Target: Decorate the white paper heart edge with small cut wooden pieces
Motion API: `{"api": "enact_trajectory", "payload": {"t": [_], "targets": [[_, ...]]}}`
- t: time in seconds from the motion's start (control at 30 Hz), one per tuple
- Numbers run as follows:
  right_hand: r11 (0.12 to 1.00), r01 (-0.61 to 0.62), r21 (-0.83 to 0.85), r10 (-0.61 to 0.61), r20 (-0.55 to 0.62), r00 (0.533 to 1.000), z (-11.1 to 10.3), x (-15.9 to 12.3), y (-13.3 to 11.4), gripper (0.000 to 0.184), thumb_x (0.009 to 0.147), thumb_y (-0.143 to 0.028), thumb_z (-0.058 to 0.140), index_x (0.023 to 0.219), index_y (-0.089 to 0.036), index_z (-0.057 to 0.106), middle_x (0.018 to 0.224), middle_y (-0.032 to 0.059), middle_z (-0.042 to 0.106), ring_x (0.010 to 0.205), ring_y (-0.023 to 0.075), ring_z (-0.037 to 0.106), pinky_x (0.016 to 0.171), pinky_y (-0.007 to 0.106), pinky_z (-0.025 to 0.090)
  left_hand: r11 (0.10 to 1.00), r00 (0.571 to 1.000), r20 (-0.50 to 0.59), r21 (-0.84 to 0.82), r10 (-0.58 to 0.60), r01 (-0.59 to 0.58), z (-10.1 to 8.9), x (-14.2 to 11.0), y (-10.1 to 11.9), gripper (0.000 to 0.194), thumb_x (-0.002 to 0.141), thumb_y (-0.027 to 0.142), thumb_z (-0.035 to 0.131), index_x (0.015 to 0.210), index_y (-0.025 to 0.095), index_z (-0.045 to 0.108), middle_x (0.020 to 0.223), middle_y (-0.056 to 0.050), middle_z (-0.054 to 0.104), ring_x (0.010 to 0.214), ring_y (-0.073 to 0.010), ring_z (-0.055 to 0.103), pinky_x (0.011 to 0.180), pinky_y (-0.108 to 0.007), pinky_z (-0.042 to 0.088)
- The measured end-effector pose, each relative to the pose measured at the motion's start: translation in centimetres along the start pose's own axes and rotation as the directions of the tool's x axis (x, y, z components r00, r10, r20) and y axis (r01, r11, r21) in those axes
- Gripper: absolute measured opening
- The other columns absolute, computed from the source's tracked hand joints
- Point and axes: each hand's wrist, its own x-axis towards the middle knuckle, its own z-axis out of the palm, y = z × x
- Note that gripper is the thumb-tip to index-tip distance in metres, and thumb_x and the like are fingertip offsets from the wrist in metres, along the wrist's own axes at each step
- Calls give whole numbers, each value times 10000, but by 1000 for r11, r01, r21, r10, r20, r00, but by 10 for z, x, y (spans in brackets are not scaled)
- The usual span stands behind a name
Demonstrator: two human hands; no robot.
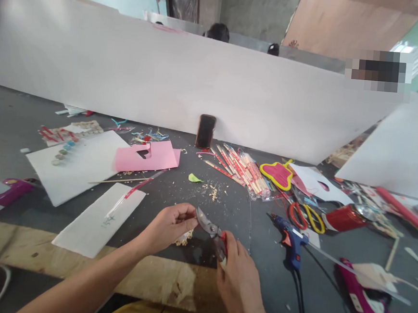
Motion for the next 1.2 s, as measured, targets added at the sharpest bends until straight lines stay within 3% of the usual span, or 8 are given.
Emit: {"api": "enact_trajectory", "payload": {"t": [0.23, 0.43, 0.6, 0.87, 1.03, 1.2], "targets": [[999, -34, 32, 33, 22, 999, -8, -1, -9, 659, 764, -135, 415, 1405, -139, 263, 1216, 129, 546, 1091, 249, 522, 889, 385, 457, 997, 998, -35, 45, 56, -55, -1, -2, 10, 238, 801, 303, 512, 756, 144, 684, 753, -27, 680, 734, -159, 593, 667, -219, 434], [999, 4, 45, -4, -1, 1000, -10, -3, -9, 686, 764, -123, 413, 1422, -157, 221, 1205, 117, 546, 1067, 247, 517, 878, 391, 459, 998, 993, 111, -64, 27, -19, -8, -4, 18, 236, 800, 278, 511, 708, 136, 676, 706, -24, 689, 681, -140, 591, 637, -206, 413], [997, 40, 66, -40, -1, 999, -10, -3, -10, 680, 748, -108, 418, 1407, -136, 252, 1184, 124, 553, 1052, 232, 531, 887, 377, 456, 996, 990, 138, -87, -9, 21, -11, -6, 23, 228, 810, 263, 511, 716, 132, 672, 672, -15, 684, 515, -77, 463, 512, -185, 326], [996, 3, 86, -12, 103, 995, -4, 1, -8, 600, 743, -108, 412, 1342, -110, 363, 1186, 144, 566, 1050, 228, 561, 888, 356, 458, 997, 997, 55, -49, -55, 58, -3, -2, 6, 260, 824, 293, 485, 747, 126, 668, 697, -43, 685, 605, -113, 537, 572, -197, 373], [997, -22, 69, 18, 52, 998, -4, 3, -8, 584, 776, -143, 408, 1356, -149, 347, 1198, 125, 564, 1065, 234, 551, 876, 365, 459, 995, 999, -26, 93, 31, -28, -1, 1, -2, 224, 811, 301, 503, 829, 143, 661, 725, -12, 638, 636, -121, 524, 575, -195, 368], [999, -17, 38, 16, 34, 999, -9, 2, -13, 637, 780, -144, 406, 1404, -155, 279, 1172, 122, 574, 1043, 250, 544, 874, 392, 455, 989, 995, -60, 128, 77, -69, -1, -2, 5, 232, 818, 280, 481, 736, 144, 651, 655, 12, 591, 624, -114, 503, 585, -190, 360]]}}
